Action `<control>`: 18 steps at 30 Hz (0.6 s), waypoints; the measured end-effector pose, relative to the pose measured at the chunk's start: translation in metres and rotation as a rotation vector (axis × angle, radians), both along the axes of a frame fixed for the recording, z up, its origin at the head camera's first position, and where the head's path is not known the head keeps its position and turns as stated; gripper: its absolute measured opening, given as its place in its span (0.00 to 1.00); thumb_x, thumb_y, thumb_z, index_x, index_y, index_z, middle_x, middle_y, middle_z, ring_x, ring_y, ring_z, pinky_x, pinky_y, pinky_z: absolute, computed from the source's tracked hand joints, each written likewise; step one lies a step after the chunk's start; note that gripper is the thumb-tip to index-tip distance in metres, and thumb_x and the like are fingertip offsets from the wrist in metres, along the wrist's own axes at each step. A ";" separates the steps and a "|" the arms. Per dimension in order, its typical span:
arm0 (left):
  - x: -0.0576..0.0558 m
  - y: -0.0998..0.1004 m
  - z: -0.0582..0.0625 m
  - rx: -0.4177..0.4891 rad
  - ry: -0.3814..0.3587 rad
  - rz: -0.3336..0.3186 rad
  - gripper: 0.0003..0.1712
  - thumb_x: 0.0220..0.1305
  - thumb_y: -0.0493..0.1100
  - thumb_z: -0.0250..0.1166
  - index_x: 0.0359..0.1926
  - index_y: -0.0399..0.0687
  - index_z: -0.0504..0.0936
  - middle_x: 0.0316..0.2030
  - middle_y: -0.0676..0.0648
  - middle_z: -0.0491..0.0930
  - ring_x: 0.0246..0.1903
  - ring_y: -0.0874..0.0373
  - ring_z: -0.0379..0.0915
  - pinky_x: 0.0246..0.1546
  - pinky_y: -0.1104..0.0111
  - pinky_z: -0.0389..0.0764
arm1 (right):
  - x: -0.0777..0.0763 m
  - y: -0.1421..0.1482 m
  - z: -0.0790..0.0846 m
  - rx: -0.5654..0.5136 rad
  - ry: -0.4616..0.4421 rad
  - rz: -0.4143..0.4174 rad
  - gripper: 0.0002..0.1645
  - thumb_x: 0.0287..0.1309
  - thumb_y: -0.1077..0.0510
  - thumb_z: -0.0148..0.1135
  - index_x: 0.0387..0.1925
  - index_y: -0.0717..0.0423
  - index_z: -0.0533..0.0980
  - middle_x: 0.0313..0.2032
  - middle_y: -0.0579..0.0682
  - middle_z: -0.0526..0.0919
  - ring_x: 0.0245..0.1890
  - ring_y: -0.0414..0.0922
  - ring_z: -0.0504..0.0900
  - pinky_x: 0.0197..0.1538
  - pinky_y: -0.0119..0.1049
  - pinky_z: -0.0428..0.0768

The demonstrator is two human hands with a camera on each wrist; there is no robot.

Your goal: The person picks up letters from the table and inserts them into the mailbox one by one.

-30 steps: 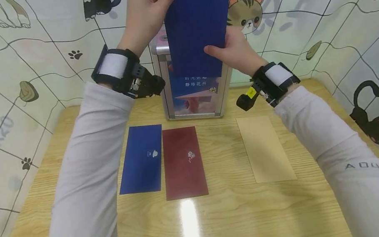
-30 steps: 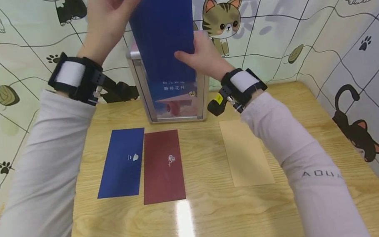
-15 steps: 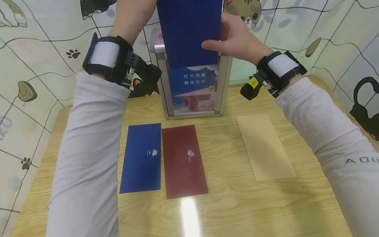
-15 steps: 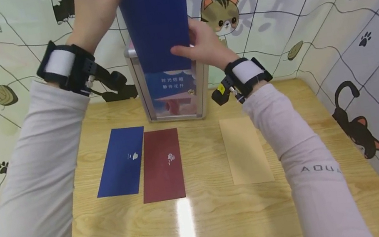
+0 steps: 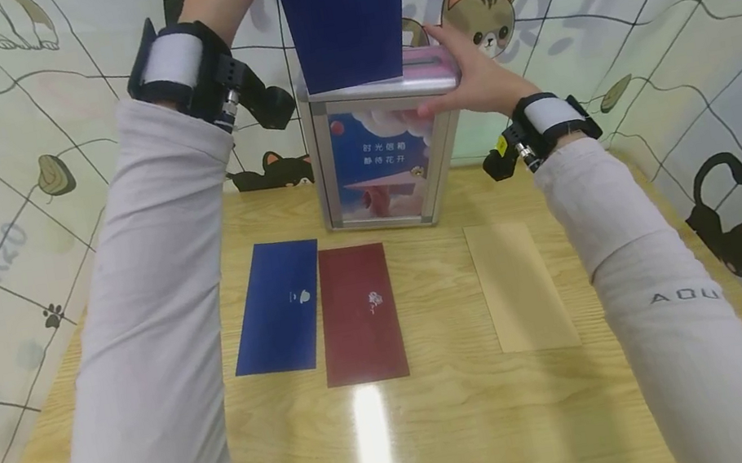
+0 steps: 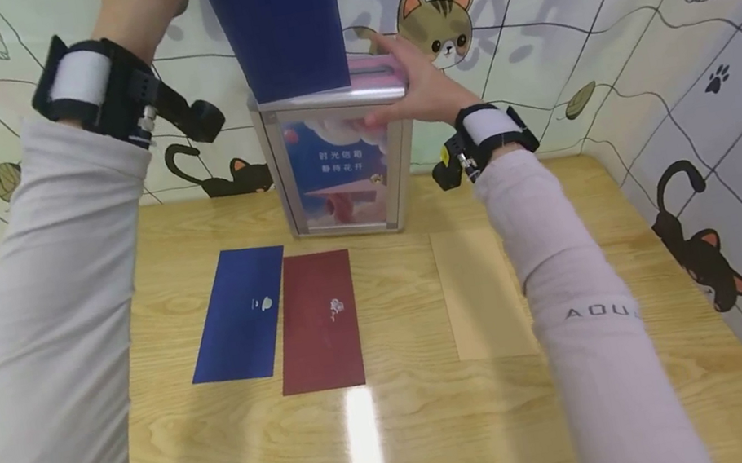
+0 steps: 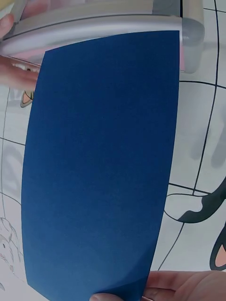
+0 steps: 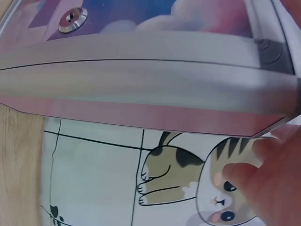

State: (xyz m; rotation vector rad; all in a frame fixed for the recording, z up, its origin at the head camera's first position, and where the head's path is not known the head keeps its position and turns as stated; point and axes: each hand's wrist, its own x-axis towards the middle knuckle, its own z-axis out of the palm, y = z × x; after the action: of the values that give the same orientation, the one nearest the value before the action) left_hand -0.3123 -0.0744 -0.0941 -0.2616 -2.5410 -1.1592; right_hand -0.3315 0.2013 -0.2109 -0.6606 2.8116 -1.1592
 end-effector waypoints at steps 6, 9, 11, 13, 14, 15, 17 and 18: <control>-0.018 0.003 0.003 -0.124 0.008 0.053 0.28 0.67 0.61 0.39 0.66 0.67 0.56 0.59 0.58 0.65 0.56 0.70 0.60 0.57 0.79 0.54 | -0.007 0.005 -0.004 0.012 -0.063 -0.036 0.70 0.38 0.54 0.74 0.70 0.44 0.33 0.70 0.51 0.40 0.64 0.51 0.51 0.65 0.46 0.51; -0.049 0.001 -0.001 -0.114 0.042 0.014 0.28 0.64 0.63 0.43 0.65 0.73 0.57 0.54 0.62 0.67 0.52 0.72 0.62 0.58 0.75 0.54 | -0.008 0.007 -0.006 -0.023 -0.116 -0.043 0.71 0.37 0.57 0.73 0.70 0.45 0.31 0.69 0.52 0.45 0.62 0.50 0.55 0.63 0.45 0.55; -0.065 -0.001 -0.005 -0.071 0.046 -0.028 0.27 0.61 0.65 0.46 0.62 0.75 0.59 0.51 0.63 0.67 0.49 0.72 0.61 0.58 0.73 0.54 | -0.008 0.008 -0.008 -0.043 -0.131 -0.042 0.70 0.36 0.60 0.74 0.70 0.46 0.33 0.67 0.53 0.50 0.59 0.49 0.57 0.61 0.44 0.58; -0.071 0.000 -0.006 -0.107 0.075 -0.054 0.26 0.61 0.65 0.47 0.61 0.76 0.61 0.50 0.63 0.67 0.49 0.71 0.61 0.58 0.72 0.53 | -0.009 0.008 -0.010 -0.052 -0.112 -0.045 0.67 0.34 0.61 0.74 0.70 0.49 0.41 0.63 0.54 0.55 0.56 0.48 0.59 0.58 0.43 0.61; -0.071 0.001 -0.006 -0.138 0.090 -0.061 0.26 0.61 0.65 0.46 0.61 0.76 0.61 0.50 0.63 0.66 0.50 0.71 0.60 0.58 0.72 0.52 | -0.008 0.008 -0.010 -0.051 -0.099 -0.047 0.64 0.33 0.61 0.75 0.69 0.51 0.46 0.61 0.53 0.57 0.55 0.47 0.60 0.56 0.43 0.62; -0.068 0.002 -0.005 -0.162 0.101 -0.064 0.26 0.62 0.64 0.46 0.61 0.74 0.60 0.52 0.62 0.66 0.52 0.70 0.59 0.59 0.72 0.52 | -0.008 0.007 -0.011 -0.048 -0.087 -0.048 0.62 0.32 0.61 0.75 0.68 0.52 0.49 0.60 0.53 0.57 0.54 0.47 0.60 0.55 0.43 0.62; -0.052 0.007 0.000 -0.201 0.111 -0.054 0.27 0.63 0.64 0.44 0.63 0.73 0.59 0.56 0.62 0.64 0.57 0.70 0.57 0.59 0.75 0.49 | -0.008 0.006 -0.011 -0.040 -0.076 -0.055 0.59 0.32 0.61 0.75 0.66 0.53 0.52 0.59 0.53 0.57 0.53 0.47 0.59 0.54 0.43 0.63; -0.045 0.008 0.002 -0.206 0.108 -0.051 0.27 0.64 0.64 0.44 0.63 0.72 0.59 0.57 0.61 0.64 0.58 0.70 0.57 0.60 0.75 0.49 | -0.007 0.005 -0.011 -0.036 -0.076 -0.058 0.59 0.32 0.61 0.75 0.66 0.53 0.52 0.59 0.53 0.57 0.54 0.47 0.59 0.54 0.43 0.63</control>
State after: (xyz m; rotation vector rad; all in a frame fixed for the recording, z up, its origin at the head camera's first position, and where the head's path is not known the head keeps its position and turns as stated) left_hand -0.3577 -0.0659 -0.0916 -0.4295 -2.5714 -0.8745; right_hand -0.3386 0.2065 -0.2223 -0.5293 2.7702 -1.2203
